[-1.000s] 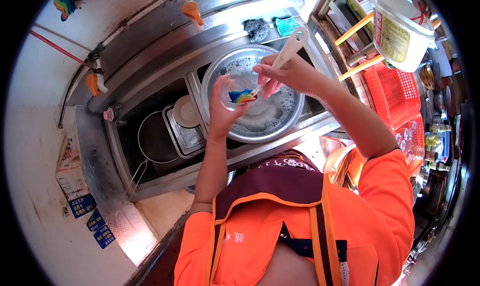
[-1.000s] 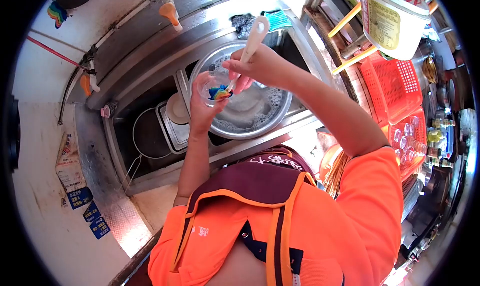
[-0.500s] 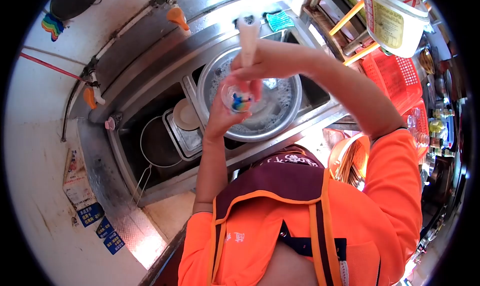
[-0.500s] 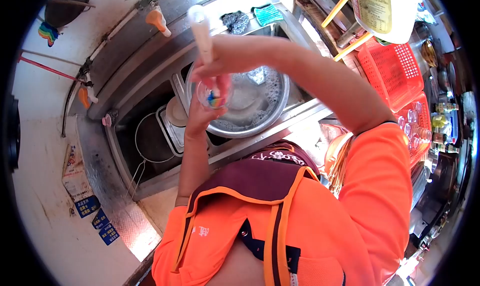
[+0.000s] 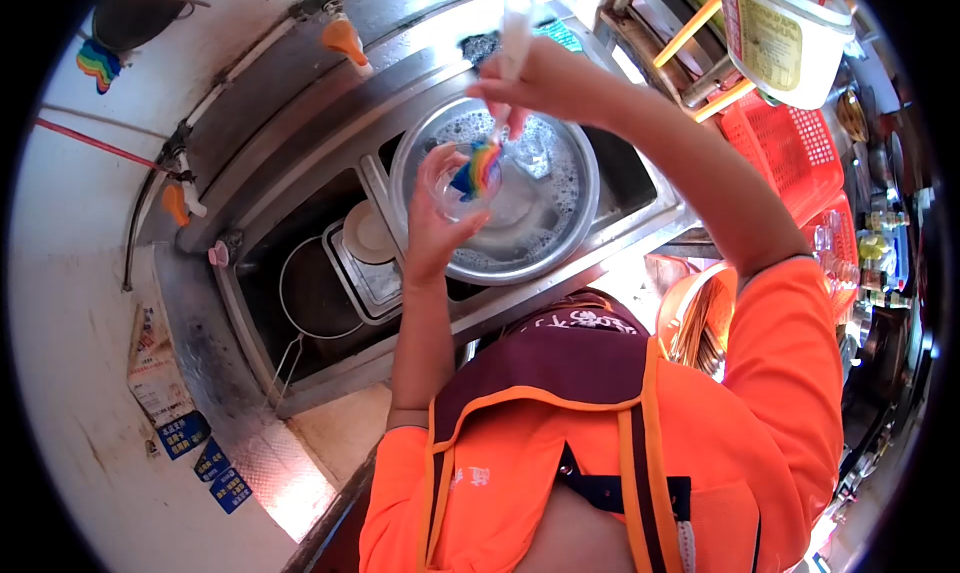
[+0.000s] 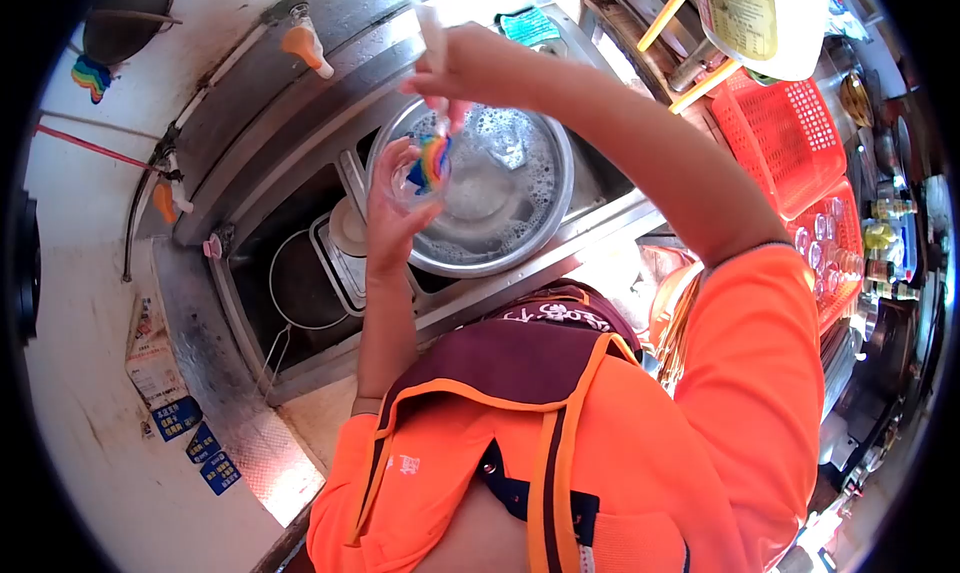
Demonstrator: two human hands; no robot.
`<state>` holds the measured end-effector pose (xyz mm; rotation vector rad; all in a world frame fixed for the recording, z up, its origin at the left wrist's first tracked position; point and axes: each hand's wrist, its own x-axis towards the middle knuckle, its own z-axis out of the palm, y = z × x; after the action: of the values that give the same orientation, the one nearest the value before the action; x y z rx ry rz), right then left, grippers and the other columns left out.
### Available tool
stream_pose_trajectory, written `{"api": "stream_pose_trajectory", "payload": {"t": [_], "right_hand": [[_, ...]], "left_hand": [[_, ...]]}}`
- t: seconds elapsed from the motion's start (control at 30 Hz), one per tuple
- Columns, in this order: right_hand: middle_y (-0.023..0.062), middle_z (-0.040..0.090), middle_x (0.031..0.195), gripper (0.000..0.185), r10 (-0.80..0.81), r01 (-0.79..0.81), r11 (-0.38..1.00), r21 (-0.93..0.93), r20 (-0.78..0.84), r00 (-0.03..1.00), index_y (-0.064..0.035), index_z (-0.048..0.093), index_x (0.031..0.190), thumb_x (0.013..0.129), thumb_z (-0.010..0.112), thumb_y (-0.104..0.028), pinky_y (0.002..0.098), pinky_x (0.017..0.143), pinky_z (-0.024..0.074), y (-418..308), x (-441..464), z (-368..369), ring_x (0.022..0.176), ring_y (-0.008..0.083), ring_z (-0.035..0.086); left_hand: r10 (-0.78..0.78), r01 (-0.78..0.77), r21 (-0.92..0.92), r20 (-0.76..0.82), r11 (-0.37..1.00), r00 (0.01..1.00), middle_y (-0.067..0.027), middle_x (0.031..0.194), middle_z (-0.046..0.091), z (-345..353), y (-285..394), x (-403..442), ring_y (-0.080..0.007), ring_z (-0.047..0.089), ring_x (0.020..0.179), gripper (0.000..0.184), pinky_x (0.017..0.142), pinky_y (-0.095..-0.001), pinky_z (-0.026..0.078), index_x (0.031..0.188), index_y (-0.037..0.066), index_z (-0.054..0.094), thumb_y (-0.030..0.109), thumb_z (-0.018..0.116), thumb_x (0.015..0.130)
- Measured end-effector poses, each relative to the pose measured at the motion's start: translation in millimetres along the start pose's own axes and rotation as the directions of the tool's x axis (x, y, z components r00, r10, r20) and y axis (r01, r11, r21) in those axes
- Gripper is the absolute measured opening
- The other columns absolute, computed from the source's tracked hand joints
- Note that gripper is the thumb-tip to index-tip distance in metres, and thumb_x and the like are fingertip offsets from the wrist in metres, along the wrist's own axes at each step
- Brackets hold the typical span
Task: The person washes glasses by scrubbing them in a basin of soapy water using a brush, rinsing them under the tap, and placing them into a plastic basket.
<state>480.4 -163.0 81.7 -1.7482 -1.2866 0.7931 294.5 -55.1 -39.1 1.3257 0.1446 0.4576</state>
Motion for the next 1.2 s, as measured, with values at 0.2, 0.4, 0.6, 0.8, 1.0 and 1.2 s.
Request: {"api": "stream_pose_trajectory", "payload": {"t": [0.2,0.4,0.6,0.8,1.0,1.2], "right_hand": [[0.0072,0.063,0.066,0.036,0.195,-0.167,0.922,0.349,-0.044,0.980,-0.0004,0.059,0.076,0.093,0.053,-0.031,0.0225,0.053,0.0508,9,-43,30,0.059,0.0149,0.066],[0.0051,0.062,0.066,0.037,0.085,-0.025,0.979,0.203,-0.297,0.951,-0.0007,0.060,0.074,0.091,0.055,-0.033,0.0226,0.054,0.0511,25,-15,31,0.059,0.0140,0.066],[0.0072,0.065,0.071,0.034,0.000,-0.016,0.957,0.289,0.057,0.998,-0.0007,0.065,0.080,0.088,0.059,-0.033,0.0270,0.066,0.0523,-21,-13,33,0.065,0.0152,0.067],[0.0067,0.064,0.071,0.029,0.008,-0.022,0.998,0.053,0.258,0.966,0.0023,0.062,0.087,0.091,0.057,-0.026,0.0239,0.058,0.0524,-13,-9,2,0.063,0.0150,0.067],[0.0066,0.061,0.068,0.034,-0.317,0.317,0.948,0.024,0.104,0.943,0.0009,0.060,0.083,0.092,0.055,-0.031,0.0236,0.055,0.0513,-30,6,10,0.062,0.0137,0.066],[0.0078,0.062,0.069,0.035,0.056,-0.050,0.994,0.093,-0.061,0.997,0.0006,0.057,0.078,0.092,0.054,-0.031,0.0233,0.053,0.0511,9,-23,13,0.057,0.0152,0.066]], "left_hand": [[0.093,-0.033,0.407,-0.128,0.913,0.987,-0.0080,0.121,0.045,6,-11,-7,-0.0185,0.045,0.115,0.080,0.099,-0.0319,0.036,0.130,0.003,0.038,0.008,0.077,0.060],[0.111,-0.079,0.353,-0.069,0.932,0.991,-0.0099,0.121,0.049,8,-19,-9,-0.0205,0.048,0.115,0.083,0.097,-0.0329,0.039,0.131,0.005,0.038,0.010,0.078,0.059],[-0.126,0.127,0.035,-0.025,0.991,0.992,-0.0076,0.122,0.047,15,-3,-14,-0.0184,0.047,0.114,0.085,0.099,-0.0334,0.036,0.131,0.005,0.039,0.012,0.080,0.057],[-0.050,0.055,-0.028,0.150,0.998,0.987,-0.0069,0.125,0.046,2,-9,-19,-0.0189,0.045,0.117,0.091,0.101,-0.0336,0.034,0.134,0.004,0.035,0.008,0.081,0.056],[-0.101,0.101,0.007,0.154,0.995,0.983,-0.0080,0.123,0.046,3,-4,-20,-0.0214,0.047,0.116,0.091,0.101,-0.0343,0.036,0.132,0.002,0.036,0.013,0.082,0.054],[0.074,-0.066,0.150,-0.051,0.987,0.996,-0.0099,0.125,0.046,-2,-3,-16,-0.0197,0.047,0.115,0.085,0.099,-0.0338,0.037,0.132,0.004,0.037,0.008,0.080,0.059]]}}
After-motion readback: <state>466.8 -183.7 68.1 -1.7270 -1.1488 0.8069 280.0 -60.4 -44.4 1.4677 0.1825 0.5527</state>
